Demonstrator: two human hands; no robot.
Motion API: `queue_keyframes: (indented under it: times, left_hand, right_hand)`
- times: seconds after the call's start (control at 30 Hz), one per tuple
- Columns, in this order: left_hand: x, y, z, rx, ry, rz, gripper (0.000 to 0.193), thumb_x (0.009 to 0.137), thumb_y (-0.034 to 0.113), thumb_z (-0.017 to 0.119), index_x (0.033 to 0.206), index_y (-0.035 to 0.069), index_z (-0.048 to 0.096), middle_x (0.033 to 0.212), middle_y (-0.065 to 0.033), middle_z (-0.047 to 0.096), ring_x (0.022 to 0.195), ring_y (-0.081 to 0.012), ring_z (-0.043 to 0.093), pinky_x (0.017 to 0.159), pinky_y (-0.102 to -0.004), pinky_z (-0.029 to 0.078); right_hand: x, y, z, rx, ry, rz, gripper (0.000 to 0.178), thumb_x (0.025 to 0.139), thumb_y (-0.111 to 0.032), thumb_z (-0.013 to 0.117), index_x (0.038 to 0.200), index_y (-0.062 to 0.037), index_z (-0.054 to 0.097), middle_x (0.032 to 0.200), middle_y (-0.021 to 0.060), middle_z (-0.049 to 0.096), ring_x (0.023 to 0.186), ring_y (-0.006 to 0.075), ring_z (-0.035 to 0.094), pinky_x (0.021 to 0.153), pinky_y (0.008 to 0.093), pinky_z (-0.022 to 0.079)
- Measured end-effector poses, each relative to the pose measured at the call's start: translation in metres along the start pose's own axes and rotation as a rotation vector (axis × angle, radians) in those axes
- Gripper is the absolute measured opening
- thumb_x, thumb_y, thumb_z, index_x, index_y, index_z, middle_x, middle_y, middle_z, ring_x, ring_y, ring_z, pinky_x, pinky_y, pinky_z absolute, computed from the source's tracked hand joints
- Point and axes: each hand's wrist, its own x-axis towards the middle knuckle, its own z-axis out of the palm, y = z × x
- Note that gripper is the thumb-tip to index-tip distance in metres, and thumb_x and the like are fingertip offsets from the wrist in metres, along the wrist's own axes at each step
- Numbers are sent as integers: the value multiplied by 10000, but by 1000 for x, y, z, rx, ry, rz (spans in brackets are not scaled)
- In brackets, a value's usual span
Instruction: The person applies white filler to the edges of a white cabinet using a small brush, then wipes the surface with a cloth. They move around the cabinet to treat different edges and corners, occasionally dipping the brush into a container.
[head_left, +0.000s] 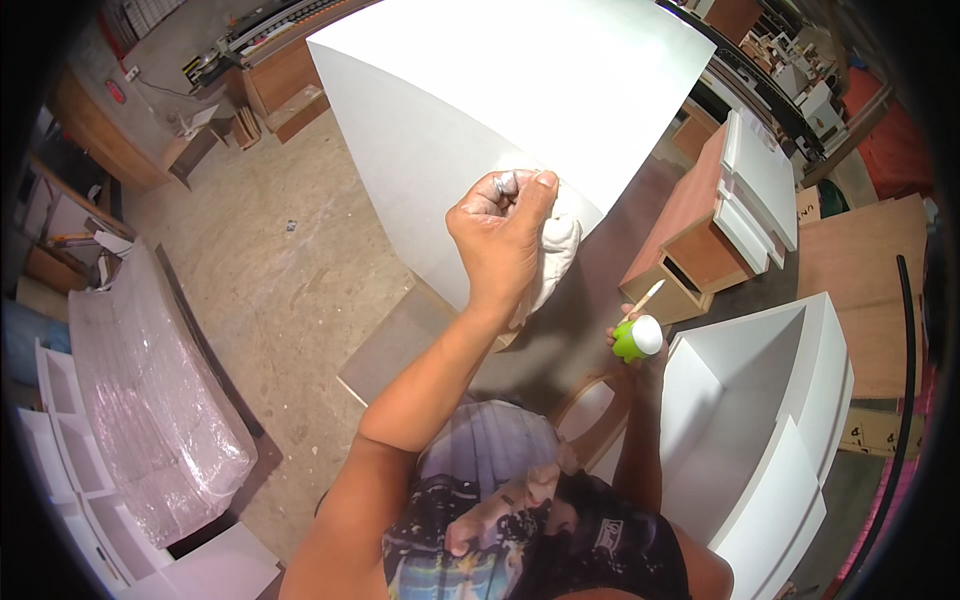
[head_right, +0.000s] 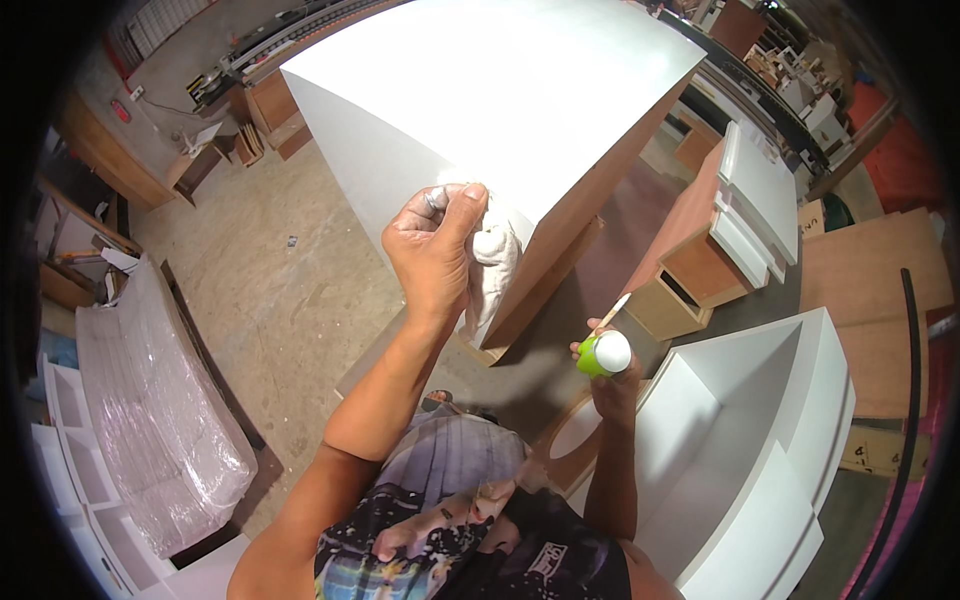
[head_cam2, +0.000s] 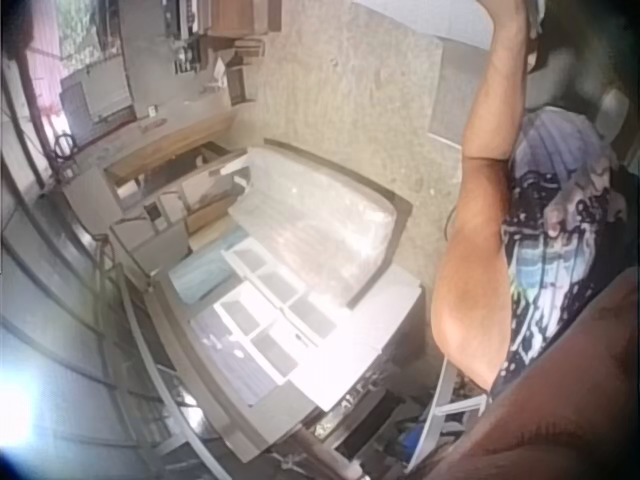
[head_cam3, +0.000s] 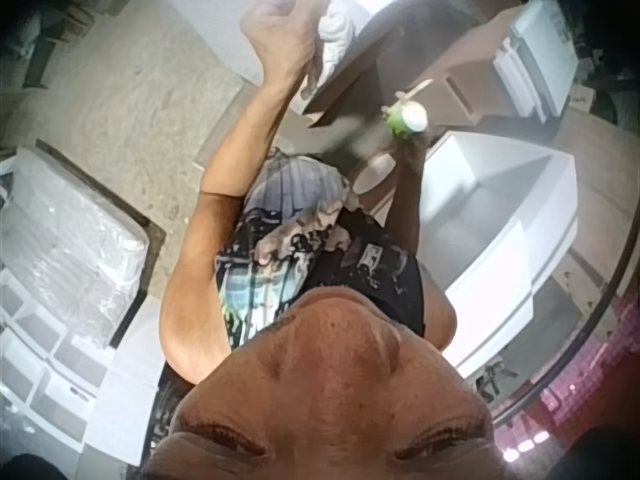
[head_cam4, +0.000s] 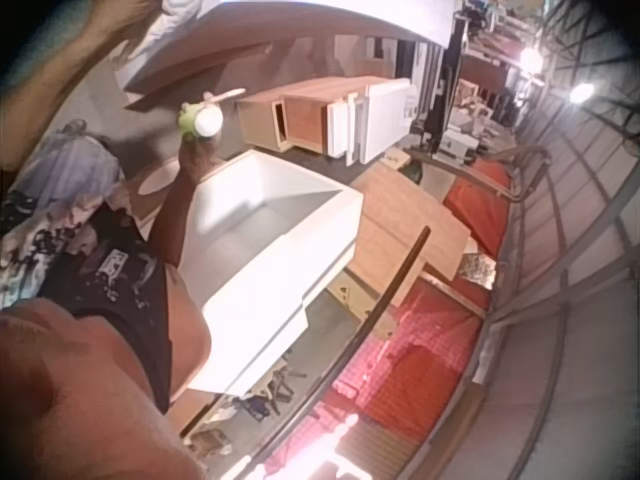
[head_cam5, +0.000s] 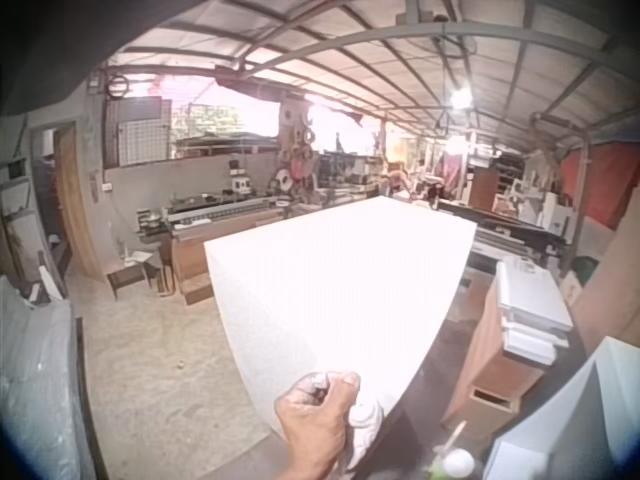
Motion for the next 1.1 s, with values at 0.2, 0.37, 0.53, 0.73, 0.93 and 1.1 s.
queue_keyframes:
  times: [0.2,0.37,0.53,0.73,0.93,1.1]
  left_hand:
    - [-9,-2,5,15,-23,-4,148,862,65,744,873,-56,658,764,-62,661,679,-80,586,617,-213,468]
    - [-15,-4,7,53,-35,-13,142,865,60,739,876,-58,661,767,-65,664,679,-80,587,620,-212,472]
    - [-20,-3,13,-61,-50,-51,120,857,31,735,868,-64,663,750,-52,652,634,-58,549,568,-210,448]
    - [-26,-3,12,-4,-86,-52,117,867,35,728,880,-59,660,770,-62,665,674,-76,588,608,-207,471]
    - [-35,-13,-1,153,-232,-55,97,852,44,750,870,-28,688,759,-47,659,664,-64,574,588,-207,457]
    - [-40,-10,-64,174,-189,-113,110,861,88,750,880,2,683,779,-7,647,679,-46,556,588,-196,425]
  right_hand:
    - [-1,-2,6,57,-72,-84,433,814,36,647,1236,-18,564,1347,144,532,972,250,679,868,383,564]
    - [-1,0,6,56,-42,-74,472,780,18,694,1231,-8,558,1341,146,538,963,251,685,854,376,573]
    - [-2,-2,5,34,-34,-75,468,771,32,679,1222,-3,559,1340,148,540,960,253,689,851,369,577]
    - [-5,3,3,77,-37,-78,510,773,-46,737,1245,6,550,1340,153,540,958,253,686,849,377,573]
    - [-2,5,11,110,-11,-53,732,708,-320,887,1261,16,543,1354,157,527,965,264,678,848,375,567]
    - [-11,-4,8,154,51,1,844,653,-411,911,1270,26,536,1360,166,514,994,271,672,856,374,568]
